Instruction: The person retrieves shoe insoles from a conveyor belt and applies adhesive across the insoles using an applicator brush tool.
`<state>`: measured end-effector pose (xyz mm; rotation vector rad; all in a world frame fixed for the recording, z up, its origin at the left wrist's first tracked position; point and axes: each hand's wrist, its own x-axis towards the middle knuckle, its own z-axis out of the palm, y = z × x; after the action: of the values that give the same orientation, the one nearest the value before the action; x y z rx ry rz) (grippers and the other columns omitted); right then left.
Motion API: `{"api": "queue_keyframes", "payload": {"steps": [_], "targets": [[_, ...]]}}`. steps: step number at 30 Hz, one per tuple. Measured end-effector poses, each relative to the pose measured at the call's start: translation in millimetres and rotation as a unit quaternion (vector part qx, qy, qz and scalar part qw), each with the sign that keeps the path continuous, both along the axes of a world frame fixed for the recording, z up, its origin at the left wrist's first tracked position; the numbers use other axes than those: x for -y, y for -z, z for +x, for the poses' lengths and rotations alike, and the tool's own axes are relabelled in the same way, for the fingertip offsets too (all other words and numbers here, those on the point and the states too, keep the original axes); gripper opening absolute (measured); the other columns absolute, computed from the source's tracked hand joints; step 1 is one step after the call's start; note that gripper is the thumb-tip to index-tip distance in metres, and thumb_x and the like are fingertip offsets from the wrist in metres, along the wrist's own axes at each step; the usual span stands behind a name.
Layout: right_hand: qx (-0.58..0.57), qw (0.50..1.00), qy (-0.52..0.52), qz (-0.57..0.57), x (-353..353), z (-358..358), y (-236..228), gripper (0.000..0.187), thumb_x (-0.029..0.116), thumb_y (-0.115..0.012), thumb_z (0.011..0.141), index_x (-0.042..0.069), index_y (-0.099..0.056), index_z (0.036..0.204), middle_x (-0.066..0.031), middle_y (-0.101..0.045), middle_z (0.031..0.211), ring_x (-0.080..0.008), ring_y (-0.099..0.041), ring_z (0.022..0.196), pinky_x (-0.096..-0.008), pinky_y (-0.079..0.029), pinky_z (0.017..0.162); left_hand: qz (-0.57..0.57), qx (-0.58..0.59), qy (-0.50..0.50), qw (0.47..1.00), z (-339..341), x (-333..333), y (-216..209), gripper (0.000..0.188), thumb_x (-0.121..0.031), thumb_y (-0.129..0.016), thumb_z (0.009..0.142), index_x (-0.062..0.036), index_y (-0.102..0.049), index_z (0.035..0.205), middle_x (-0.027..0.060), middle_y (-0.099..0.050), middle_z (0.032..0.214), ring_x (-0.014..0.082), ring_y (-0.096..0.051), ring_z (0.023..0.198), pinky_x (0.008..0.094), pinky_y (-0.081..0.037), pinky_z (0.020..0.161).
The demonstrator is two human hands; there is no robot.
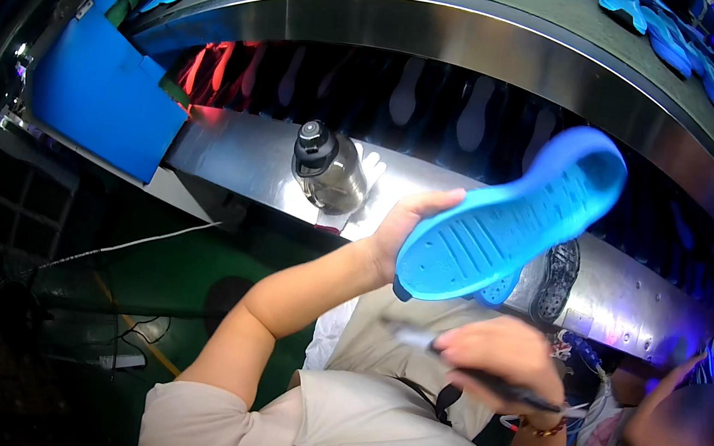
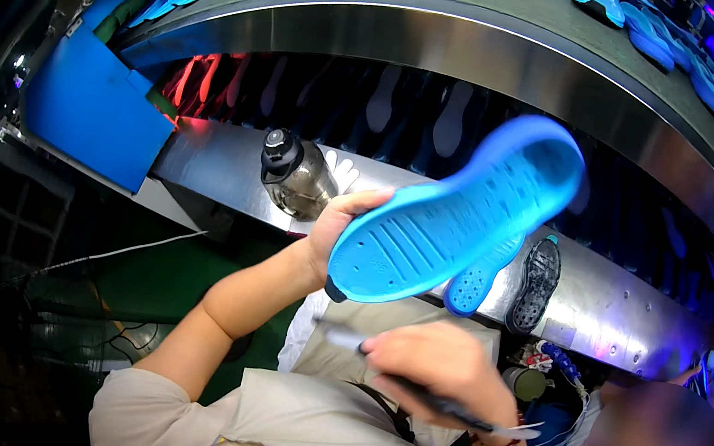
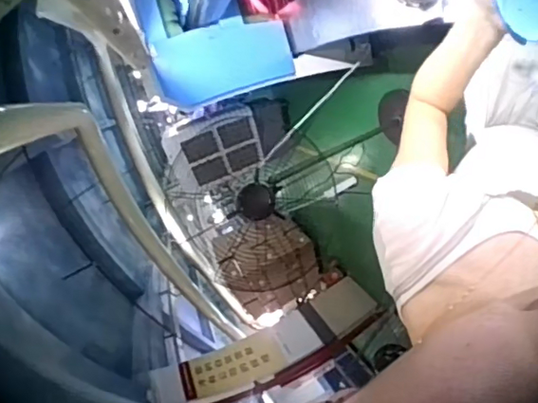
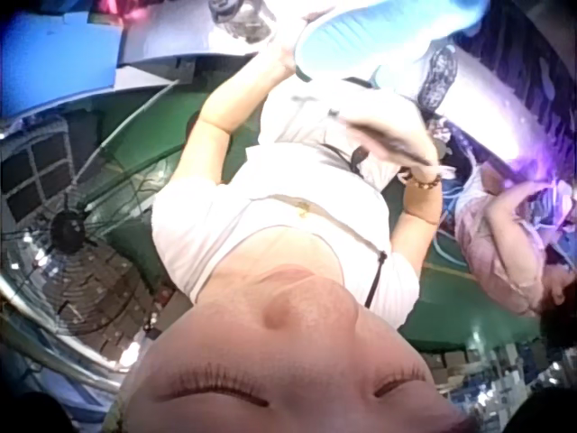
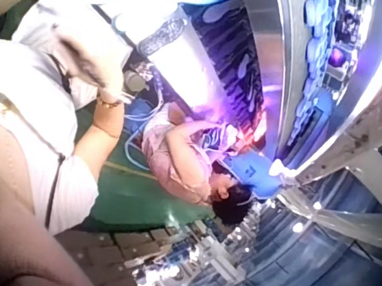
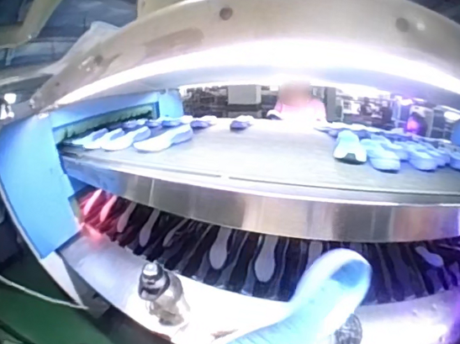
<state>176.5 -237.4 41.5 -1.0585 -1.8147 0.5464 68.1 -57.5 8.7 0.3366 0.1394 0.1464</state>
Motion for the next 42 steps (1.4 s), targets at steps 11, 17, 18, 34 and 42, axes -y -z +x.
{"api": "queue_keyframes", "payload": {"steps": [11, 17, 18, 34, 42], "targets": [[0.033, 0.996, 0.028, -0.079, 8, 32, 5, 0.020, 0.004, -0.065, 0.070, 0.007, -0.062, 0.089, -0.0080, -0.065, 0.092, -0.0234, -0.064, 0.076, -0.0286, -0.052, 0.065, 0.269, -0.208, 0.199, 0.919, -15, 4, -37, 0.056, -0.037, -0.057, 0.081, 0.0030, -0.047, 0.120, 0.0181, -0.052, 0.113, 0.0228, -0.054, 0.098, 0.0326, -0.044, 0.083], [0.141, 0.974, -0.015, -0.179, 20, 45, -16, 0.020, 0.001, -0.065, 0.070, 0.006, -0.061, 0.089, -0.0095, -0.064, 0.095, -0.0241, -0.064, 0.078, -0.0286, -0.052, 0.065, 0.343, -0.229, 0.231, 0.881, -21, -1, -28, 0.058, -0.039, -0.055, 0.082, 0.0024, -0.047, 0.121, 0.0169, -0.053, 0.113, 0.0212, -0.055, 0.097, 0.0306, -0.045, 0.082], [0.096, 0.979, -0.013, -0.182, 18, 48, -18, 0.019, 0.002, -0.064, 0.071, 0.006, -0.061, 0.089, -0.0095, -0.064, 0.095, -0.0239, -0.064, 0.078, -0.0281, -0.051, 0.065, 0.332, -0.242, 0.216, 0.886, -22, -3, -30, 0.058, -0.039, -0.055, 0.082, 0.0020, -0.047, 0.121, 0.0165, -0.054, 0.112, 0.0208, -0.055, 0.096, 0.0299, -0.045, 0.081], [-0.323, 0.877, 0.328, -0.137, 18, 89, 56, 0.015, 0.005, -0.058, 0.080, -0.003, -0.063, 0.091, -0.0074, -0.064, 0.074, -0.0069, -0.053, 0.049, -0.0167, -0.041, 0.043, 0.043, -0.079, 0.115, 0.989, -3, 12, 33, 0.056, -0.035, -0.043, 0.087, -0.0048, -0.030, 0.133, 0.0215, -0.044, 0.124, 0.0375, -0.050, 0.106, 0.0505, -0.045, 0.085], [-0.466, 0.853, 0.236, -0.006, 30, 30, 83, 0.018, 0.003, -0.058, 0.077, -0.007, -0.056, 0.092, -0.0215, -0.062, 0.088, -0.0107, -0.051, 0.043, -0.0203, -0.041, 0.038, 0.210, -0.016, -0.042, 0.977, 2, -15, -27, 0.056, -0.035, -0.039, 0.088, -0.0006, -0.030, 0.132, 0.0177, -0.045, 0.124, 0.0282, -0.050, 0.110, 0.0381, -0.043, 0.091]]}}
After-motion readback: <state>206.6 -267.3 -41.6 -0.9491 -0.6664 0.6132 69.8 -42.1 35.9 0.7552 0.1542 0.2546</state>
